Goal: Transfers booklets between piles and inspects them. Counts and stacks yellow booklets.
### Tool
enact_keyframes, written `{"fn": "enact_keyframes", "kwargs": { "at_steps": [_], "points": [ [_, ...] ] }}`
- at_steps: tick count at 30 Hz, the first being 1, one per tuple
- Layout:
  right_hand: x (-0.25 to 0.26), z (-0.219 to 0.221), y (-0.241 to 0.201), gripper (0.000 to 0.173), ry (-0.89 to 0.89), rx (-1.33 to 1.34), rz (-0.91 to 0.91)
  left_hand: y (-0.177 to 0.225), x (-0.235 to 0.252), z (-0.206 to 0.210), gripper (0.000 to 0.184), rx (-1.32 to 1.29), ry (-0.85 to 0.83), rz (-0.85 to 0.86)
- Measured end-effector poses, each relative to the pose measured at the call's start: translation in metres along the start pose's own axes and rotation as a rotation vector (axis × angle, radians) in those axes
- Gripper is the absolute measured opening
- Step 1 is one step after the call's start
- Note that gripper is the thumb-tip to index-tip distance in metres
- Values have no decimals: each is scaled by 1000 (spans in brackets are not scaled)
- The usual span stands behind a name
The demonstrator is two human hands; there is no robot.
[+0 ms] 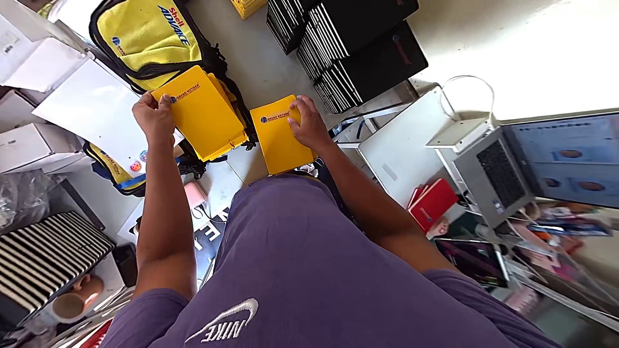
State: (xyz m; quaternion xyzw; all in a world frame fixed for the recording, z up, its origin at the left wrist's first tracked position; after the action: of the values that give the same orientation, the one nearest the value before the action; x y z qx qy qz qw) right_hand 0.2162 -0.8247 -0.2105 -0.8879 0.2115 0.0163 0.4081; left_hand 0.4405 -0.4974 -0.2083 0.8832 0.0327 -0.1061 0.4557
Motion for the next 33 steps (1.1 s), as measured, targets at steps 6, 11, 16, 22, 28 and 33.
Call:
{"fn": "enact_keyframes", "kwargs": {
  "at_steps": [6,11,16,22,28,33],
  "points": [
    [4,-3,-4,26,-13,-36,8,17,-9,4,69,333,134,83],
    [13,-7,-6,25,-69,-51,68,84,-69,34,46,400,-114,449],
    [21,-9,-4,24,-98,-7,80,98,-119,128,38,366,-515,583],
    [24,-8,0,23,-105,24,68,89,-121,193,31,473,-514,663],
    [17,-7,6,30,-5,139,15,90,-112,194,17,464,-478,696],
    [10,-6,7,24,48,95,-27,96,-114,184,15,450,-463,734]
  ]
}}
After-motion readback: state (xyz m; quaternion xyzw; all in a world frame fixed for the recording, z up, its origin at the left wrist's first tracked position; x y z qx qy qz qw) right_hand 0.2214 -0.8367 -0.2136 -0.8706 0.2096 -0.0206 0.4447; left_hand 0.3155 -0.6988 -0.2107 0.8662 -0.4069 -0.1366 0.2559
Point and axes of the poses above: each hand's wrist, its own x-axis towards the middle knuckle, its own z-axis out of the palm, y = z × x, the point moved 2 cm from there along x, towards the middle knuckle, and after that the axes turned 9 degrees about x, right-handed, at the moved point
